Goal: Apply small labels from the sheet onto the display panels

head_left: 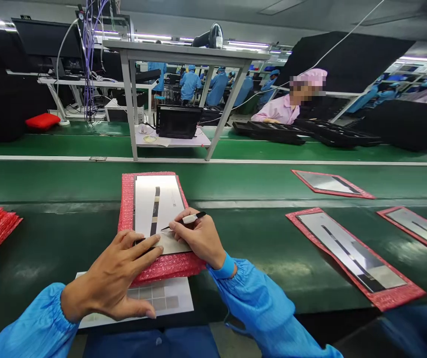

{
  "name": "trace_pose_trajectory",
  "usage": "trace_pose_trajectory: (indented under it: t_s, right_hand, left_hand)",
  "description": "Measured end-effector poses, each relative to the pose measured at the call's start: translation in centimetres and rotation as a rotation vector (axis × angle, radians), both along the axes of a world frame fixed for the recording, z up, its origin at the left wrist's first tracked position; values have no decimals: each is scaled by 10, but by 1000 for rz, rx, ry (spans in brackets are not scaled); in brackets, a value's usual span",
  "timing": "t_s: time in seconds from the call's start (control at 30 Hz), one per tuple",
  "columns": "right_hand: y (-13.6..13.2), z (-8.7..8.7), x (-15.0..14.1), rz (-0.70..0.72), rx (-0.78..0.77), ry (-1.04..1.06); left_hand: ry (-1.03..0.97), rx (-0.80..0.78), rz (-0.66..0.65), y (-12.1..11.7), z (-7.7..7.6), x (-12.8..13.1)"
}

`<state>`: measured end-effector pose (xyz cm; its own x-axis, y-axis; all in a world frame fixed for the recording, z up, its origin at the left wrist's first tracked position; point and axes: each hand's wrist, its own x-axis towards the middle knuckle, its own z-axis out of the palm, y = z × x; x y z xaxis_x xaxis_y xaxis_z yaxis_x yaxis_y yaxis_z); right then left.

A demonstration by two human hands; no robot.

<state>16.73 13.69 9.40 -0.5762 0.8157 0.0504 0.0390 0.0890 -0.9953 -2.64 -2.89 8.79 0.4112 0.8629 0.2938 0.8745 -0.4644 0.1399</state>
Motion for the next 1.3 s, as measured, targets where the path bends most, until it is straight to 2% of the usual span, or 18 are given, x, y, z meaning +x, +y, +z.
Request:
trace_pose_trajectory:
  t_s: [0.27,0.43,0.67,0.87,1.1,1.3]
  right_hand:
    - [0,-4,-2,-20,-10,40]
    - [-1,-5,-2,-32,-6,56]
    - [0,-6,-1,-36,-17,58]
    - [-1,-6,-1,-36,-21,71]
    - [-4,-4,-3,-37,15,74]
    - [-2,0,7,-82,-4,144]
  left_hand:
    - [18,-16,-91,-5,-12,-13]
    - [-92,-29,-93,-6,-18,-15]
    - [-278,61,-114,-14,-30,-25]
    - [-264,57,-59,-13,-27,-17]
    - [32,-6,58,-9,-12,8]
    - [13,-9,20,-21,-8,8]
